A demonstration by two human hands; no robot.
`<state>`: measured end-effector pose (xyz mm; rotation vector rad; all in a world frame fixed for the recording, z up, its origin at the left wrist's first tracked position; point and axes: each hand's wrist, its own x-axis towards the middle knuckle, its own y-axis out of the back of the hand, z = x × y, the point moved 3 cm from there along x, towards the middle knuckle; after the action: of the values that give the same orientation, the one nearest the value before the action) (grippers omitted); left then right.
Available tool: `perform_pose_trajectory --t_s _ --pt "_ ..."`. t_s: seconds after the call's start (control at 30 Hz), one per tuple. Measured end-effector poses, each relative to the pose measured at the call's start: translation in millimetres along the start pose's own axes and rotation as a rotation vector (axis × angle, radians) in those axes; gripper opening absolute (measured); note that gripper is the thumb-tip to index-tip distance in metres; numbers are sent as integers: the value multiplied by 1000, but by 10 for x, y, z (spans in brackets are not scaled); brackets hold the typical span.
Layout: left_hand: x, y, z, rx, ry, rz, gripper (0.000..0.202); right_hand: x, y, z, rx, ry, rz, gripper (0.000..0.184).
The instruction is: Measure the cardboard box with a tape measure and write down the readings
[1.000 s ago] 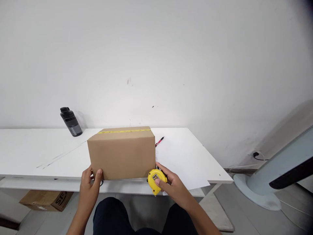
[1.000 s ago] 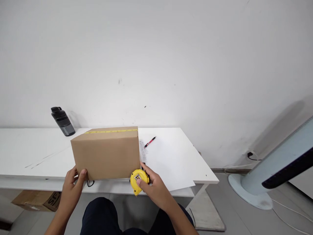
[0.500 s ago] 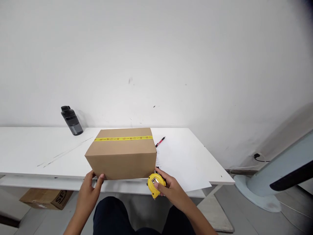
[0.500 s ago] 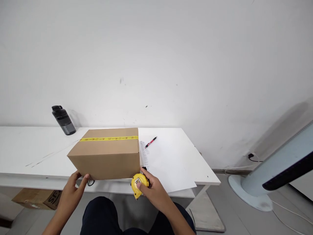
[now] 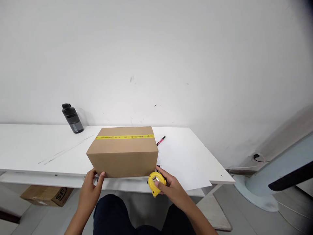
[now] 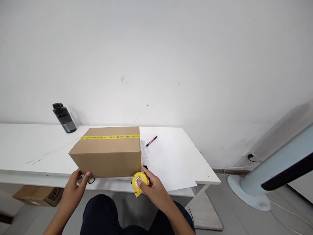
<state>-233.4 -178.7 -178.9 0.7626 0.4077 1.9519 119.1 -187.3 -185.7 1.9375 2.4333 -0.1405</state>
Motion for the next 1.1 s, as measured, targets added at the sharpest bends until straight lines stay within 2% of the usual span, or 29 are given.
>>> perform_pose_trajectory --t_s 0.2,0.4,0.5,0.6,0.67,0.73,0.8,0.93,1.0,1.1 --pt "8 -5 7 -38 2 -15 62 -5 -17 -32 -4 -16 4 93" --pt "3 27 83 -62 -26 21 59 -15 -13 -41 4 -1 12 88" --pt "-8 164 187 -56 -54 122 59 -65 49 -132 10 13 -1 86" --pt "25 381 362 1 -66 217 58 -117 125 -307 12 107 -54 74" --pt "91 494 490 23 -41 172 60 -127 149 -421 39 170 -106 72" --pt "182 550 611 34 -28 50 65 -107 151 -501 87 198 -135 76" --pt "282 572 717 63 -39 -51 69 -72 142 -551 134 218 -126 80" --pt "499 598 924 162 -99 -154 66 -47 115 -578 206 222 -117 82" --pt "625 631 1036 193 -121 -177 61 -82 90 -573 234 197 -155 84" --pt "876 706 1181 229 -128 -99 61 -167 2 -570 284 160 -256 91"
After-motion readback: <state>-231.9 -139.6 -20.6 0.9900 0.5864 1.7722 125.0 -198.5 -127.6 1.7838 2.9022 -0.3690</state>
